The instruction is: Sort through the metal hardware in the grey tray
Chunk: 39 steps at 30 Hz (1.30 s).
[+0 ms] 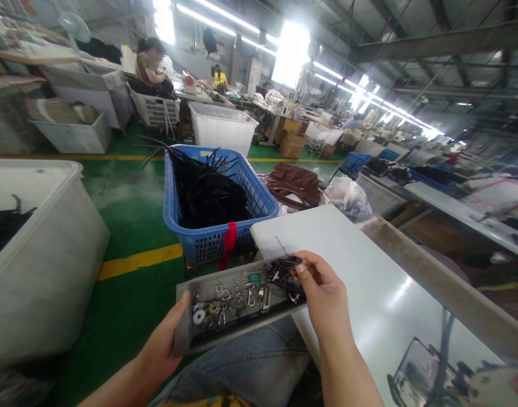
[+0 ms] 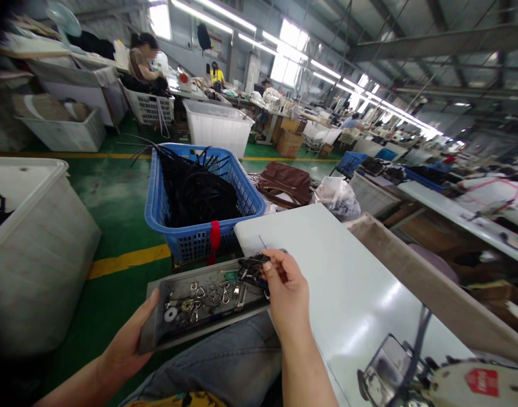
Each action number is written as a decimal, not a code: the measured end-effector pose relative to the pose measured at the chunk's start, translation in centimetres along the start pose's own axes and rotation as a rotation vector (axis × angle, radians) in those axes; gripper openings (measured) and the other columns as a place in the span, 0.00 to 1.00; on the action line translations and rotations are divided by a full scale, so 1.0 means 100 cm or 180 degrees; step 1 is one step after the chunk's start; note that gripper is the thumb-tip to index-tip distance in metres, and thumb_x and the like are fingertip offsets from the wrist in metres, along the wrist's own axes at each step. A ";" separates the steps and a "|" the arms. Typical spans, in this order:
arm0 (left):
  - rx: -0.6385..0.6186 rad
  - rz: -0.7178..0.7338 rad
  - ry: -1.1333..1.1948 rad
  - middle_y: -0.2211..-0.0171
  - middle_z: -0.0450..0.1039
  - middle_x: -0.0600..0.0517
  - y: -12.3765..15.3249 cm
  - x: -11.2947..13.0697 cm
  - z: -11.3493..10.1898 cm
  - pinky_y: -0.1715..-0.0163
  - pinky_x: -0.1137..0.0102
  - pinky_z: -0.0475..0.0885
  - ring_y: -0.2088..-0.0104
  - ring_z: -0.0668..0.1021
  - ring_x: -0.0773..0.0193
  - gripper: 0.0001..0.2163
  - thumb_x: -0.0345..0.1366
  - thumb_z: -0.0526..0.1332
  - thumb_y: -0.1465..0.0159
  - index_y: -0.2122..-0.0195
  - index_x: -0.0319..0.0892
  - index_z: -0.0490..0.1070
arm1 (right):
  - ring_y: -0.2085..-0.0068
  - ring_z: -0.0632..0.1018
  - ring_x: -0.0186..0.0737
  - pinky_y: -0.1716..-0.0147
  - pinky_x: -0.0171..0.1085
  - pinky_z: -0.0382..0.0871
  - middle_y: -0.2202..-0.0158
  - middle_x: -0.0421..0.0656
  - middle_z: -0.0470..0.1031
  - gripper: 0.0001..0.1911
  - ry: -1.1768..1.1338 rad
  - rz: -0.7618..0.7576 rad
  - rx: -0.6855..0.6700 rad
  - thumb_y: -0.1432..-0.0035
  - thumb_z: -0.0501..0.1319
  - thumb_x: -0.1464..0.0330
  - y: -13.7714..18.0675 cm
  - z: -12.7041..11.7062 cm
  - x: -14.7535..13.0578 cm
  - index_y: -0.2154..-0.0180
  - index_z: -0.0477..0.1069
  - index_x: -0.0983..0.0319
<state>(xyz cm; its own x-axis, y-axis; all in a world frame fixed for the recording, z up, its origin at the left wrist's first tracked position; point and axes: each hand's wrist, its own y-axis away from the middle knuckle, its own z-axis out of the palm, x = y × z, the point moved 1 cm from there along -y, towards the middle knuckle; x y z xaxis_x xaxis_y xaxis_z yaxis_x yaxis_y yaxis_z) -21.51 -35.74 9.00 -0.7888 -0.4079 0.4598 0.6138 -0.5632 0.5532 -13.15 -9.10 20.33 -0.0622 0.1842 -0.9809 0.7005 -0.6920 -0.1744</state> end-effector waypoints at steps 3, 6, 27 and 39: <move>0.0054 -0.0001 0.0074 0.41 0.78 0.36 -0.001 -0.002 0.000 0.34 0.51 0.74 0.43 0.82 0.42 0.34 0.38 0.67 0.27 0.24 0.39 0.57 | 0.69 0.76 0.39 0.66 0.39 0.76 0.69 0.39 0.78 0.15 -0.0012 0.0019 0.0162 0.46 0.72 0.58 0.000 -0.001 -0.002 0.59 0.82 0.58; 0.0153 0.0130 -0.0001 0.42 0.79 0.37 0.000 -0.001 0.002 0.35 0.51 0.74 0.44 0.83 0.43 0.33 0.37 0.67 0.27 0.24 0.39 0.57 | 0.68 0.77 0.40 0.64 0.41 0.78 0.69 0.39 0.80 0.16 0.0052 0.0054 0.0284 0.46 0.71 0.56 0.000 -0.004 -0.002 0.58 0.81 0.58; 0.0022 -0.0060 0.0177 0.43 0.79 0.33 0.005 0.001 0.009 0.32 0.47 0.70 0.41 0.81 0.39 0.30 0.40 0.63 0.25 0.26 0.32 0.60 | 0.61 0.80 0.43 0.60 0.42 0.76 0.62 0.44 0.78 0.14 0.1057 -0.0461 -0.0834 0.38 0.63 0.63 0.006 0.003 0.025 0.54 0.84 0.56; 0.0342 0.0351 -0.0309 0.39 0.77 0.40 -0.005 -0.002 -0.009 0.35 0.53 0.75 0.40 0.81 0.42 0.33 0.38 0.67 0.29 0.24 0.42 0.59 | 0.51 0.84 0.62 0.48 0.59 0.81 0.52 0.56 0.84 0.16 0.3369 -0.0721 -0.0740 0.38 0.67 0.73 0.014 -0.029 0.052 0.48 0.82 0.63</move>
<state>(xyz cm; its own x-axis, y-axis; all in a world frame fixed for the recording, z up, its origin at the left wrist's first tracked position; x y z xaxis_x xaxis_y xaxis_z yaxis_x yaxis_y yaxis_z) -21.65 -36.05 8.00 -0.7127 -0.3889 0.5838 0.7006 -0.4368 0.5643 -10.45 -7.10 15.18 0.3558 0.8705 -0.3402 0.8731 -0.4395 -0.2113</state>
